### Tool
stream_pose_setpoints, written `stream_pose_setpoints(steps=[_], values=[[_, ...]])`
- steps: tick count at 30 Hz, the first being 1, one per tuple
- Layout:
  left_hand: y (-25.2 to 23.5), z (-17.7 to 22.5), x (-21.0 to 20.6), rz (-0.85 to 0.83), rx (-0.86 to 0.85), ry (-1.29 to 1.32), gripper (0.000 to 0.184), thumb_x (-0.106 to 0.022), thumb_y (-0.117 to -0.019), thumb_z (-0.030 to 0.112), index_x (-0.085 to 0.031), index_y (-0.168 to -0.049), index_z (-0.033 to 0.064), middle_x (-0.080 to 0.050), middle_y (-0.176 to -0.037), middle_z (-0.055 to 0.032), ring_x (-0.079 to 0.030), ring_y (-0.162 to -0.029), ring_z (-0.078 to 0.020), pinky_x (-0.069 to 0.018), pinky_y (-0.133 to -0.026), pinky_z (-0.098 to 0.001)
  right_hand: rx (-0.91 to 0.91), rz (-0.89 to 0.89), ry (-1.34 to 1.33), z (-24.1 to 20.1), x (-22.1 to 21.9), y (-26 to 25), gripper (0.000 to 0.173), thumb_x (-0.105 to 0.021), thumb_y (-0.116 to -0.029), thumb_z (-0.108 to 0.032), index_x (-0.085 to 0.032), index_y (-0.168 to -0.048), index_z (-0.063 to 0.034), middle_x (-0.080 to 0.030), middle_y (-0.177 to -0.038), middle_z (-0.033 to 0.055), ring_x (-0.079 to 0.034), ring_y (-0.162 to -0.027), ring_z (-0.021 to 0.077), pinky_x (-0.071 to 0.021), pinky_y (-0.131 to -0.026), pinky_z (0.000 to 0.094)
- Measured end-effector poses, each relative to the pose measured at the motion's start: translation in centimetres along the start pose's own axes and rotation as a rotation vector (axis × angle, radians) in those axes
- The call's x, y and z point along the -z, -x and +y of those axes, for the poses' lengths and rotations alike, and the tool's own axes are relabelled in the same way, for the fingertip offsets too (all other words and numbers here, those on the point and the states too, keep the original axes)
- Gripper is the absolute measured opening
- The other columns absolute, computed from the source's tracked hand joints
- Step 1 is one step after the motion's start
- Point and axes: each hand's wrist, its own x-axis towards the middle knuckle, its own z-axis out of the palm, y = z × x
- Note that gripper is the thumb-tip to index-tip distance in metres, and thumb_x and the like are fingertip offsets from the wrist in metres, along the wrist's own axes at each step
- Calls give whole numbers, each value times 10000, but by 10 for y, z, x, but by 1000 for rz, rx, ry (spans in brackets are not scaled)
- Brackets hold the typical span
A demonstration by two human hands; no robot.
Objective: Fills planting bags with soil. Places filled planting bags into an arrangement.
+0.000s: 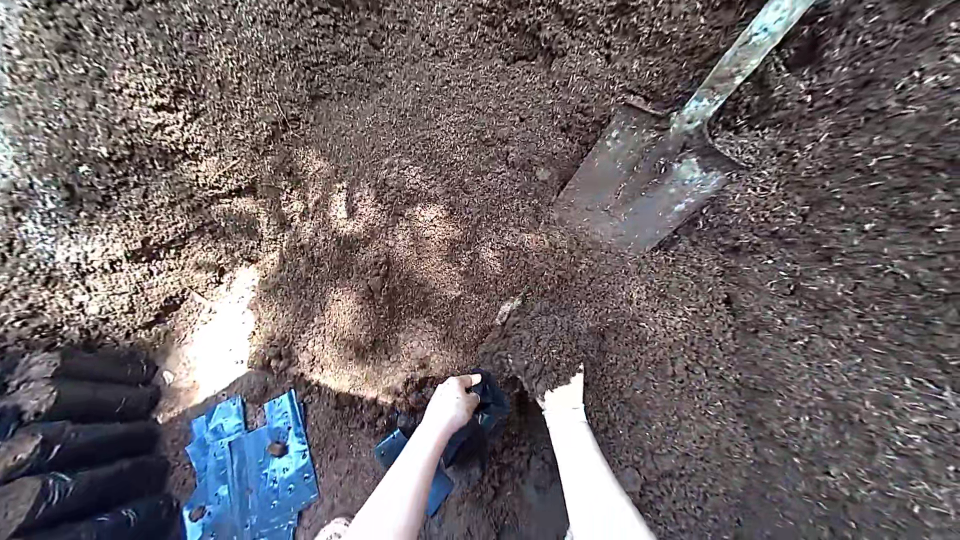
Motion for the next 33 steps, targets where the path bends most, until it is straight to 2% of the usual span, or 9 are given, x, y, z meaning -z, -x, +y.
stream_pose_setpoints(steps=[3, 5, 11, 16, 20, 23, 26, 30, 33], values=[[-2, 6, -5, -12, -5, -19, 476, -571, -999, 145, -571, -1475, 150, -601, -1458, -120, -547, -1379, -288, -414, -1155, -538, -57, -112, 75, -13, -11, 30, 672, -108, -1063, -618, -491, -1344, -142, -656, -1089, 64, -657, -956, 165, -579, -773, 408], [1, 5, -8, 15, -49, -21, 381, -605, -998, 161, -615, -1364, 55, -635, -1359, -189, -591, -1298, -332, -445, -1101, -559, -159, -228, 89, -15, -17, 42, 680, -142, -1053, -642, -546, -1298, -153, -697, -1048, 72, -689, -936, 193, -597, -765, 443], [19, -13, -14, 75, 34, 71, 269, -674, -891, 72, -656, -1127, -57, -680, -1126, -250, -666, -1076, -378, -513, -943, -587, -19, -366, 722, -11, -26, 66, 332, -422, -1105, -171, -556, -1364, -13, -630, -1298, 99, -599, -1162, 126, -495, -1004, 310], [34, -14, -17, 134, -16, 59, 478, -700, -907, 109, -598, -1365, 18, -651, -1299, -225, -623, -1236, -353, -465, -1064, -568, 44, -609, 1212, -12, -38, 79, 379, -519, -1069, -217, -591, -1388, -23, -585, -1438, 130, -537, -1344, 174, -426, -1142, 363], [58, -16, -14, 205, -3, 117, 745, -701, -917, 138, -393, -1595, 162, -555, -1498, -141, -556, -1358, -291, -411, -1156, -506, -50, 7, 987, 6, 5, 54, 518, -444, -1105, -371, -471, -1484, -19, -561, -1439, 224, -584, -1287, 348, -493, -1044, 537], [64, -30, -18, 218, -9, 143, 771, -691, -909, 94, -369, -1606, 163, -498, -1561, -119, -511, -1413, -277, -388, -1185, -505, -361, 271, 513, 53, 54, 40, 693, -351, -1097, -511, -263, -1584, -25, -330, -1593, 280, -466, -1383, 429, -467, -1049, 568], [67, -43, -23, 220, -41, 167, 789, -680, -894, 50, -361, -1608, 154, -436, -1616, -68, -471, -1452, -222, -363, -1212, -462, -356, 302, -94, 104, 66, 16, 791, -303, -1046, -655, -78, -1644, -189, -130, -1694, 189, -305, -1501, 426, -413, -1111, 632], [70, -48, -16, 203, -2, 184, 807, -681, -879, 39, -361, -1610, 163, -435, -1619, -46, -486, -1438, -206, -384, -1196, -455, -227, 202, -262, 109, 32, -6, 801, -183, -971, -783, -301, -1558, -251, -429, -1543, 117, -453, -1378, 311, -434, -1025, 635], [61, -53, -9, 171, -4, 191, 822, -678, -884, 59, -335, -1621, 180, -419, -1628, -46, -467, -1452, -198, -376, -1204, -449, -76, 110, -80, 82, -5, -15, 696, -99, -1066, -596, -276, -1569, -149, -407, -1538, 171, -451, -1353, 312, -424, -1028, 621]])
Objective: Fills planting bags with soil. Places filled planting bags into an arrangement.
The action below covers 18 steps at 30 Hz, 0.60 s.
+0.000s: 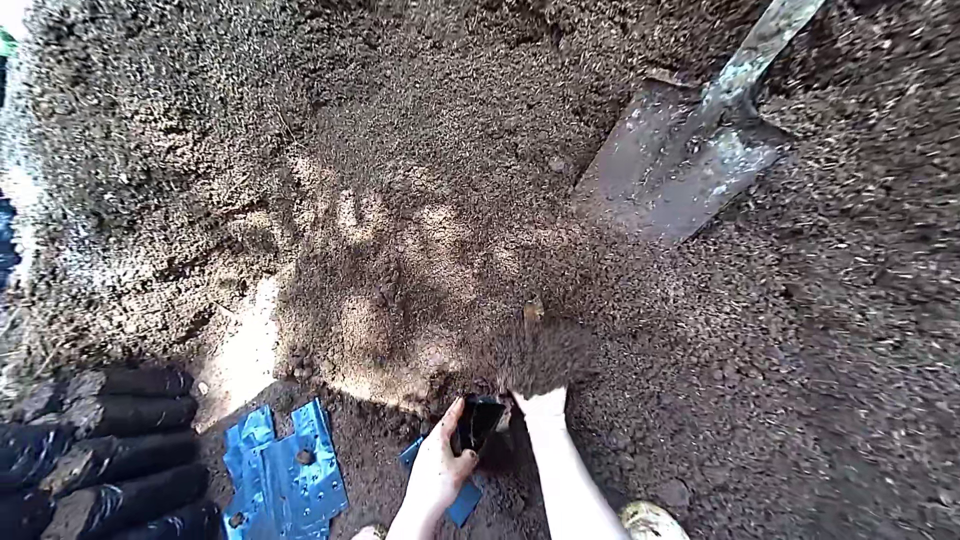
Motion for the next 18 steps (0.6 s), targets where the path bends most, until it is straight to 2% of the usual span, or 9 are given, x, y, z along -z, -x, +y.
stream_pose_setpoints(steps=[2, 7, 10, 11, 13, 14, 15, 16, 18], values=[[-10, 2, 0, -1, 4, 24, 827, -694, -878, 78, -341, -1619, 176, -445, -1608, -70, -484, -1439, -214, -393, -1192, -465, 25, -27, 60, -17, -16, -2, 687, -51, -1087, -546, -219, -1590, -109, -373, -1559, 187, -444, -1365, 289, -424, -1072, 548], [-39, 24, 2, -28, 49, -14, 797, -684, -912, 122, -326, -1624, 160, -492, -1557, -145, -544, -1374, -298, -432, -1140, -527, -45, -65, 74, -34, -10, 6, 696, -56, -1071, -586, -298, -1530, -121, -491, -1397, 151, -532, -1196, 237, -487, -959, 481], [-49, 32, 1, -68, 72, -39, 790, -690, -935, 138, -312, -1628, 162, -492, -1551, -165, -620, -1276, -332, -502, -1059, -542, -101, -129, 140, -47, -8, 39, 619, -103, -1086, -552, -424, -1368, -103, -584, -1099, 106, -599, -943, 191, -539, -776, 424], [-50, 33, 2, -82, 71, -38, 786, -690, -937, 131, -313, -1627, 159, -505, -1536, -172, -638, -1245, -335, -514, -1042, -539, -81, -190, 228, -50, -10, 51, 549, -109, -1110, -454, -462, -1294, -77, -618, -1015, 90, -630, -873, 157, -559, -725, 367], [-47, 31, 4, -87, 52, -19, 734, -698, -917, 101, -390, -1584, 112, -586, -1424, -208, -679, -1151, -342, -541, -1000, -536, 68, -458, 738, -55, -11, 67, 362, -256, -1088, -32, -464, -1347, 112, -624, -1184, 167, -617, -1046, 131, -526, -909, 251], [-44, 30, 5, -81, 44, -12, 664, -702, -897, 75, -465, -1517, 69, -626, -1336, -224, -691, -1094, -345, -551, -967, -536, 184, -593, 1178, -59, -15, 70, 364, -435, -1046, -2, -502, -1378, 131, -619, -1313, 188, -594, -1192, 130, -468, -1036, 230], [-40, 27, 7, -72, 38, -17, 585, -712, -873, 52, -530, -1428, 28, -650, -1262, -228, -695, -1056, -342, -558, -943, -533, 241, -681, 1507, -60, -18, 70, 425, -496, -1052, -102, -499, -1430, 93, -576, -1423, 200, -544, -1318, 166, -408, -1131, 270], [-36, 24, 8, -53, 34, -28, 522, -720, -841, 29, -573, -1341, 4, -665, -1200, -222, -692, -1030, -332, -557, -921, -525, 210, -681, 1601, -60, -19, 73, 449, -464, -1074, -136, -462, -1464, 87, -531, -1473, 228, -509, -1373, 216, -382, -1163, 317], [-23, 23, 14, -40, 72, -75, 600, -743, -822, 2, -528, -1380, -43, -627, -1291, -253, -631, -1196, -357, -494, -1038, -538, -17, -505, 1253, -60, -37, 92, 455, -315, -1134, -203, -385, -1529, 13, -481, -1519, 188, -489, -1375, 200, -401, -1146, 340]])
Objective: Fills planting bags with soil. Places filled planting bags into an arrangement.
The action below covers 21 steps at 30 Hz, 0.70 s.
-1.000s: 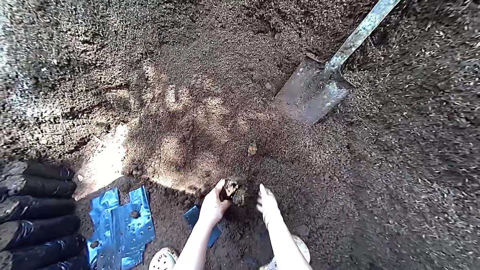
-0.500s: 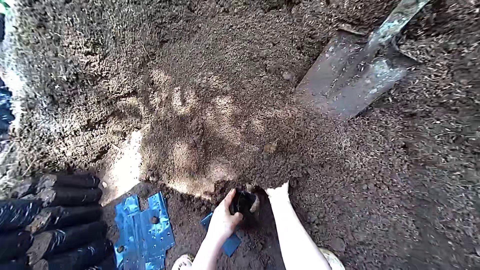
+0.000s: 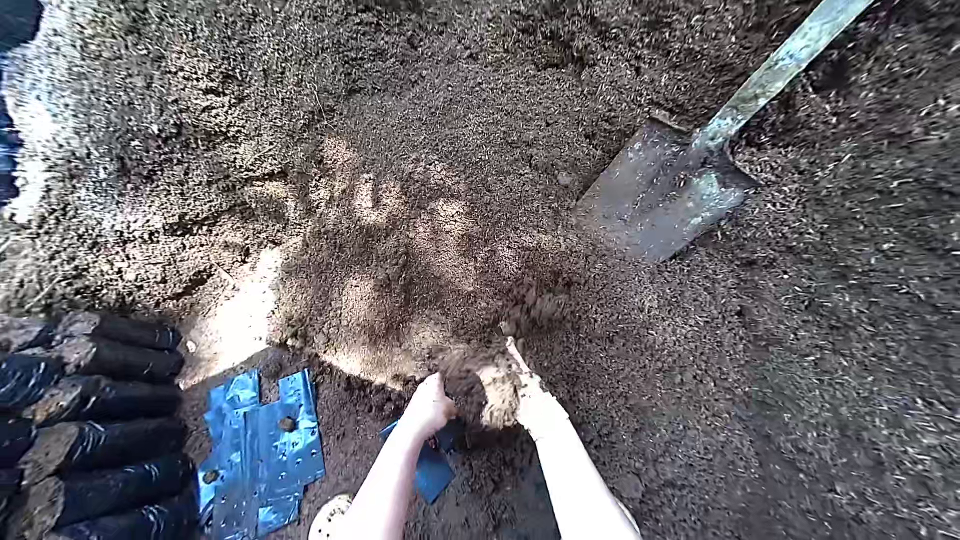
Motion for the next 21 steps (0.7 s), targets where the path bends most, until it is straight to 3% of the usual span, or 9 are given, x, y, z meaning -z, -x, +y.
stream_pose_setpoints(steps=[2, 6, 8, 11, 12, 14, 16, 18, 21], values=[[9, -8, 1, 16, 2, -17, 671, -789, -816, 23, -501, -1416, -56, -592, -1366, -262, -572, -1304, -360, -439, -1119, -532, -55, -21, -90, -21, -15, 4, 510, -364, -1123, -361, -464, -1501, -33, -535, -1480, 177, -536, -1339, 234, -438, -1118, 419], [14, -18, 5, 30, -45, -39, 749, -799, -817, 26, -470, -1490, 14, -586, -1408, -227, -563, -1331, -338, -422, -1141, -516, 187, -133, 420, -31, -10, 7, 494, -518, -1073, -375, -576, -1392, -2, -580, -1427, 188, -544, -1341, 257, -404, -1149, 432], [13, -24, 5, 20, -70, -38, 874, -788, -829, 33, -378, -1594, 135, -550, -1489, -176, -537, -1378, -310, -409, -1166, -507, 189, 113, 408, -18, 14, 6, 482, -554, -1048, -377, -590, -1395, -44, -593, -1428, 164, -549, -1350, 263, -416, -1161, 463], [12, -30, 1, 23, -97, -47, 874, -738, -874, 62, -306, -1629, 153, -455, -1593, -115, -470, -1447, -260, -367, -1204, -481, 58, 780, 246, 43, 69, -2, 551, -508, -1066, -372, -496, -1486, -15, -483, -1523, 235, -443, -1440, 352, -340, -1205, 511], [11, -32, -1, 28, -103, -57, 854, -722, -882, 60, -311, -1626, 147, -430, -1612, -110, -457, -1457, -256, -360, -1209, -480, -10, 944, 154, 67, 84, -5, 566, -476, -1078, -368, -458, -1508, -1, -445, -1548, 252, -407, -1461, 373, -317, -1212, 519], [8, -33, -6, 10, -106, -115, 793, -704, -898, 62, -358, -1608, 139, -364, -1652, -106, -410, -1492, -257, -339, -1224, -480, -152, 1045, -247, 100, 96, -9, 601, -369, -1114, -416, -377, -1552, -5, -379, -1604, 221, -350, -1504, 329, -286, -1223, 520], [13, -28, -10, -44, -92, -186, 733, -685, -926, 79, -386, -1594, 116, -322, -1675, -98, -377, -1515, -251, -321, -1236, -471, -174, 1002, -609, 121, 93, -19, 682, -308, -1102, -520, -300, -1597, -50, -280, -1659, 195, -262, -1544, 320, -243, -1231, 587], [26, -16, -9, -18, -146, -115, 698, -656, -910, 54, -435, -1569, 121, -364, -1660, -47, -393, -1505, -195, -325, -1237, -444, -86, 911, -920, 124, 89, -29, 713, -249, -1089, -579, -213, -1626, -110, -196, -1691, 160, -222, -1554, 297, -250, -1226, 583], [32, -6, -7, 24, -206, 61, 729, -644, -857, 29, -465, -1554, 147, -378, -1652, -2, -394, -1493, -124, -343, -1228, -399, -16, 794, -1205, 115, 88, -45, 736, -122, -1044, -675, -211, -1620, -226, -265, -1666, 92, -299, -1513, 267, -328, -1158, 622]])
